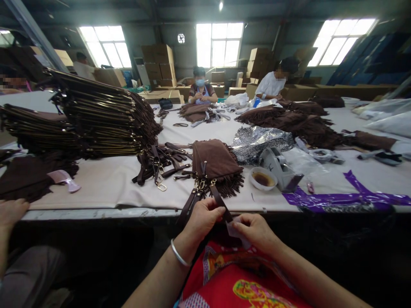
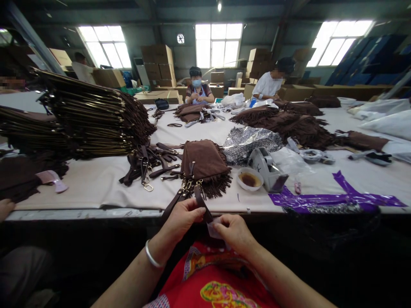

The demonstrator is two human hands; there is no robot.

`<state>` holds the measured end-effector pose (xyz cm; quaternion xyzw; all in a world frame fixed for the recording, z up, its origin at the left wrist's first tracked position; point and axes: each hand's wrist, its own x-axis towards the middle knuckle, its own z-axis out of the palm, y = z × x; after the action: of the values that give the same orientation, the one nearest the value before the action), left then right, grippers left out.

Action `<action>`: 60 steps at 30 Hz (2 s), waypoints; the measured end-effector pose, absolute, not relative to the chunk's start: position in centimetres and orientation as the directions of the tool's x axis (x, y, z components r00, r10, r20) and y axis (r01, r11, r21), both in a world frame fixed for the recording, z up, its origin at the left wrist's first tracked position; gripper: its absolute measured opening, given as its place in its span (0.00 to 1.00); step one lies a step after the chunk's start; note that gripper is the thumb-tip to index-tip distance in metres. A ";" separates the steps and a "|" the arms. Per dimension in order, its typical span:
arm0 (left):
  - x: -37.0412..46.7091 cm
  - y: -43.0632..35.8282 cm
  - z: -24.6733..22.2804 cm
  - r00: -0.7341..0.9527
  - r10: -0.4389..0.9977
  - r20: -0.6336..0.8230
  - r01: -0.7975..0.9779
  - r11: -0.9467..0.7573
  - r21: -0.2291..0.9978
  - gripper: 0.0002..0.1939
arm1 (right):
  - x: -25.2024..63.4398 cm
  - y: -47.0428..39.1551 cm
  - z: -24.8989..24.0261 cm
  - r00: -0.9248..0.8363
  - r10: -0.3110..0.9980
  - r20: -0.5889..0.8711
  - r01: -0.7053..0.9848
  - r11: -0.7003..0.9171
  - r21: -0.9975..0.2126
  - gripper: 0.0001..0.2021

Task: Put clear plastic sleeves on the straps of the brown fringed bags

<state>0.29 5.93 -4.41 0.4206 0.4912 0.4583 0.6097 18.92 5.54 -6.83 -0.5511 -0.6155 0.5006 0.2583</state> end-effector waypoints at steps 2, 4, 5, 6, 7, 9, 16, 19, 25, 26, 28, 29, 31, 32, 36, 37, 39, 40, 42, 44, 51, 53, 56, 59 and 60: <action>0.4 6.0 -4.8 0.073 0.976 -0.206 -0.140 0.215 0.967 0.13 | 18.9 5.4 -6.8 -0.255 0.936 -0.242 0.424 -0.117 -0.898 0.12; 0.4 6.1 -5.0 0.060 0.978 -0.198 -0.134 0.204 0.970 0.13 | 18.9 5.3 -6.7 -0.246 0.936 -0.251 0.420 -0.131 -0.898 0.12; 0.5 6.1 -5.1 0.059 0.979 -0.195 -0.129 0.201 0.971 0.12 | 18.9 5.3 -6.7 -0.245 0.936 -0.253 0.413 -0.135 -0.901 0.12; 0.5 6.1 -5.1 0.057 0.980 -0.192 -0.124 0.198 0.972 0.12 | 18.9 5.2 -6.7 -0.247 0.936 -0.252 0.406 -0.137 -0.904 0.12; 0.6 6.1 -5.0 0.053 0.980 -0.191 -0.119 0.196 0.973 0.12 | 18.9 5.2 -6.6 -0.248 0.935 -0.253 0.401 -0.139 -0.906 0.12; 0.6 6.1 -4.9 0.048 0.981 -0.189 -0.110 0.193 0.975 0.11 | 18.9 5.2 -6.6 -0.251 0.932 -0.261 0.390 -0.150 -0.908 0.12; 1.2 6.0 -4.8 0.074 0.976 -0.203 -0.111 0.210 0.971 0.08 | 18.9 5.2 -6.5 -0.283 0.925 -0.253 0.358 -0.143 -0.923 0.13; 1.8 5.7 -5.3 0.082 0.973 -0.214 -0.149 0.224 0.963 0.07 | 18.7 5.6 -6.6 -0.310 0.921 -0.235 0.327 -0.129 -0.936 0.13; 2.1 5.8 -6.6 0.131 0.934 -0.333 -0.260 0.357 0.897 0.11 | 18.2 6.8 -6.0 -0.339 0.903 -0.263 0.227 -0.193 -0.955 0.14; 1.8 6.2 -6.6 0.158 0.915 -0.372 -0.318 0.404 0.858 0.13 | 18.3 6.7 -5.8 -0.366 0.884 -0.291 0.187 -0.237 -0.954 0.15; 1.1 7.5 -6.6 0.220 0.874 -0.434 -0.434 0.486 0.759 0.15 | 18.7 6.2 -5.3 -0.432 0.833 -0.345 0.101 -0.335 -0.937 0.17; 0.7 8.2 -6.5 0.235 0.856 -0.460 -0.478 0.514 0.712 0.15 | 18.9 5.9 -5.2 -0.463 0.809 -0.362 0.069 -0.375 -0.925 0.18; 0.0 9.9 -6.4 0.203 0.837 -0.509 -0.542 0.529 0.653 0.13 | 19.4 5.1 -4.9 -0.499 0.784 -0.369 0.033 -0.408 -0.912 0.19; -0.2 10.7 -6.4 0.174 0.831 -0.528 -0.562 0.524 0.640 0.13 | 19.6 4.8 -4.8 -0.505 0.783 -0.363 0.036 -0.401 -0.915 0.19; 0.0 13.2 -6.8 0.140 0.826 -0.546 -0.527 0.529 0.665 0.14 | 20.1 3.9 -4.7 -0.512 0.788 -0.344 0.154 -0.309 -0.938 0.19; 0.3 13.6 -7.0 0.137 0.825 -0.548 -0.504 0.534 0.679 0.15 | 20.2 3.7 -4.7 -0.516 0.787 -0.338 0.187 -0.282 -0.941 0.19; 0.9 14.3 -7.4 0.115 0.827 -0.550 -0.474 0.533 0.701 0.15 | 20.1 3.5 -4.9 -0.521 0.788 -0.328 0.237 -0.235 -0.943 0.18; 1.2 14.6 -7.6 0.101 0.830 -0.549 -0.468 0.526 0.710 0.14 | 20.1 3.3 -5.0 -0.518 0.791 -0.325 0.261 -0.216 -0.941 0.17; 1.7 15.2 -7.9 0.076 0.838 -0.541 -0.463 0.510 0.725 0.10 | 19.9 3.2 -5.2 -0.496 0.806 -0.323 0.302 -0.189 -0.934 0.15; 1.8 15.6 -8.1 0.056 0.845 -0.532 -0.464 0.494 0.735 0.06 | 19.6 3.4 -5.5 -0.468 0.819 -0.332 0.330 -0.187 -0.925 0.14; 1.3 15.6 -7.7 0.081 0.866 -0.493 -0.504 0.462 0.729 0.04 | 18.3 6.5 -6.4 -0.245 0.900 -0.362 0.375 -0.257 -0.891 0.17; 1.1 15.6 -7.3 0.087 0.868 -0.488 -0.511 0.460 0.726 0.05 | 17.8 8.0 -6.4 -0.187 0.933 -0.308 0.421 -0.207 -0.883 0.17; 0.7 15.7 -6.6 0.091 0.873 -0.479 -0.520 0.452 0.725 0.06 | 17.0 10.4 -6.4 -0.145 0.971 -0.189 0.475 -0.099 -0.874 0.17; 0.3 15.9 -6.0 0.091 0.882 -0.462 -0.528 0.436 0.728 0.07 | 16.2 12.4 -6.6 -0.134 0.983 -0.125 0.473 -0.047 -0.880 0.18; 0.2 16.0 -5.8 0.091 0.884 -0.458 -0.530 0.432 0.729 0.07 | 15.9 12.9 -6.6 -0.128 0.985 -0.117 0.458 -0.046 -0.888 0.19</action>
<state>0.24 15.95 -5.85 0.1940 0.4562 0.4964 0.7126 15.94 12.94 -6.63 -0.5839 -0.6178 0.4269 0.3084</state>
